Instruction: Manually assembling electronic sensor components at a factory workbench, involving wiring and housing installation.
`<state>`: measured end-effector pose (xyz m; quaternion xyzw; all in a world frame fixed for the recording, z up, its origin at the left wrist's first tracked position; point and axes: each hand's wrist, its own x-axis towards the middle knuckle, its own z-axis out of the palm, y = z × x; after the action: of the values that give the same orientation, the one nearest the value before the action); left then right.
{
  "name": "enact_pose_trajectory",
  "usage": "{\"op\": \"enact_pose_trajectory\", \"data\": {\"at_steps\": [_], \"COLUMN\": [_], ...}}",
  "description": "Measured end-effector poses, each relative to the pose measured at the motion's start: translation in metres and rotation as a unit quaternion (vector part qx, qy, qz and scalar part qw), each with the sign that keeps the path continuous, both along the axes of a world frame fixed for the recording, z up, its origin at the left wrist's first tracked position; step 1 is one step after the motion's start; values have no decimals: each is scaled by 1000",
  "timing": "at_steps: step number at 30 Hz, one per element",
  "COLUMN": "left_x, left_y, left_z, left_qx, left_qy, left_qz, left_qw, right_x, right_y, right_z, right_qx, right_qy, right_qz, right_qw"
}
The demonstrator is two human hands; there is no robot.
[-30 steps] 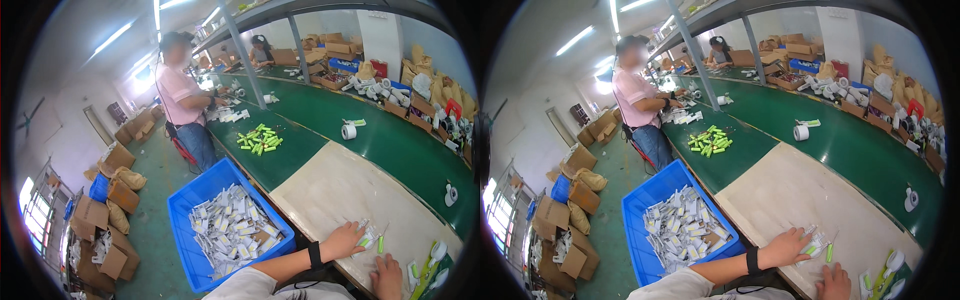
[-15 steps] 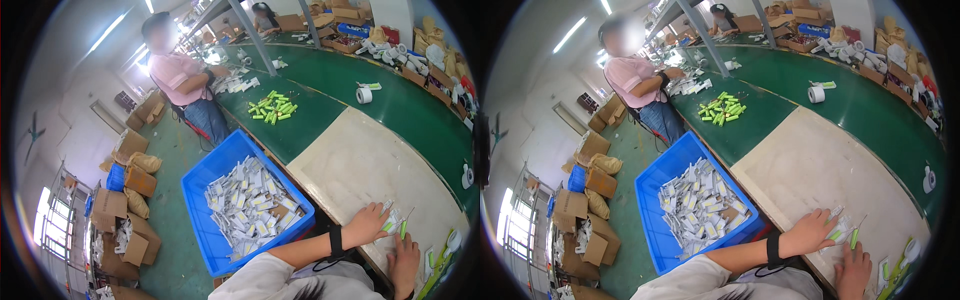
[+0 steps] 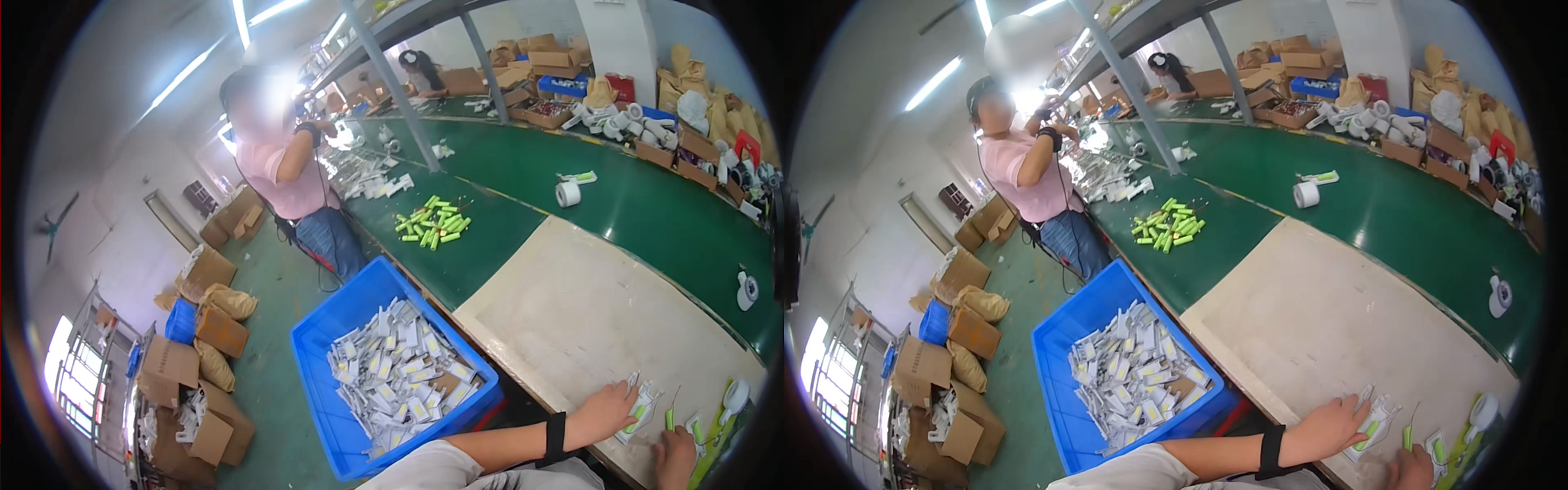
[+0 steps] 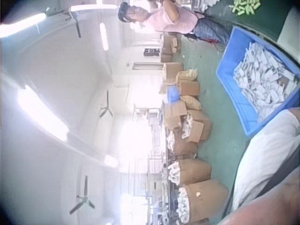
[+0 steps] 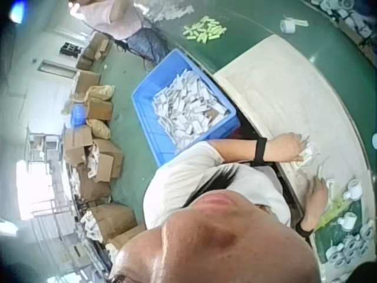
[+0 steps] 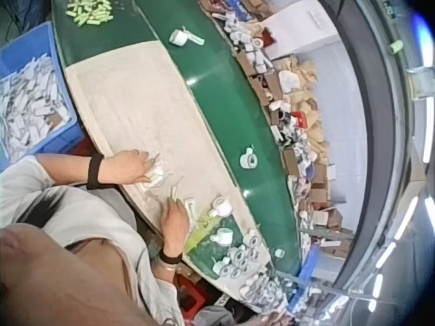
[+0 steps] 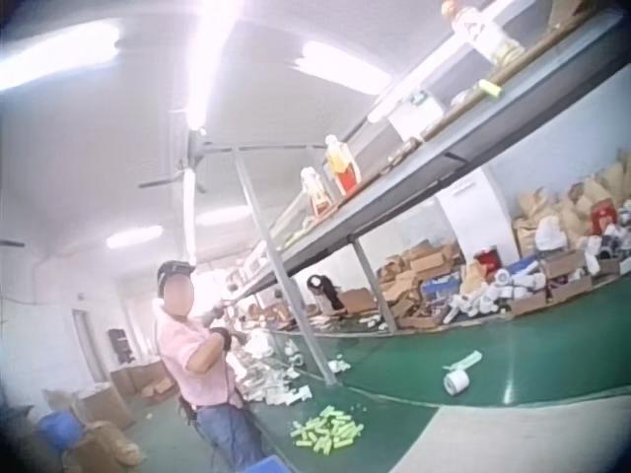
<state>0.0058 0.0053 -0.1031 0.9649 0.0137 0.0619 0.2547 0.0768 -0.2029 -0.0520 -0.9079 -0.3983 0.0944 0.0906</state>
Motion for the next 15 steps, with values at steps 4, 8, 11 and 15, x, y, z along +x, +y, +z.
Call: {"op": "enact_pose_trajectory", "data": {"at_steps": [4,8,11,15], "left_x": [-2,0,-7,0], "left_y": [-16,-11,-16,-32], "left_z": [1,24,45,35], "left_qx": [11,-38,-136,-254], "left_qy": [17,-39,-114,-205], "left_qz": [-38,-45,-63,-182], "left_qw": [999,997,982,927], "right_x": [-8,1,-16,-27], "right_y": [-27,-34,-22,-12], "right_z": [5,3,24,26], "right_qx": [100,182,231,284], "right_qy": [-9,-35,-24,102], "right_qz": [-20,-46,-11,54], "right_qw": [995,982,973,952]}}
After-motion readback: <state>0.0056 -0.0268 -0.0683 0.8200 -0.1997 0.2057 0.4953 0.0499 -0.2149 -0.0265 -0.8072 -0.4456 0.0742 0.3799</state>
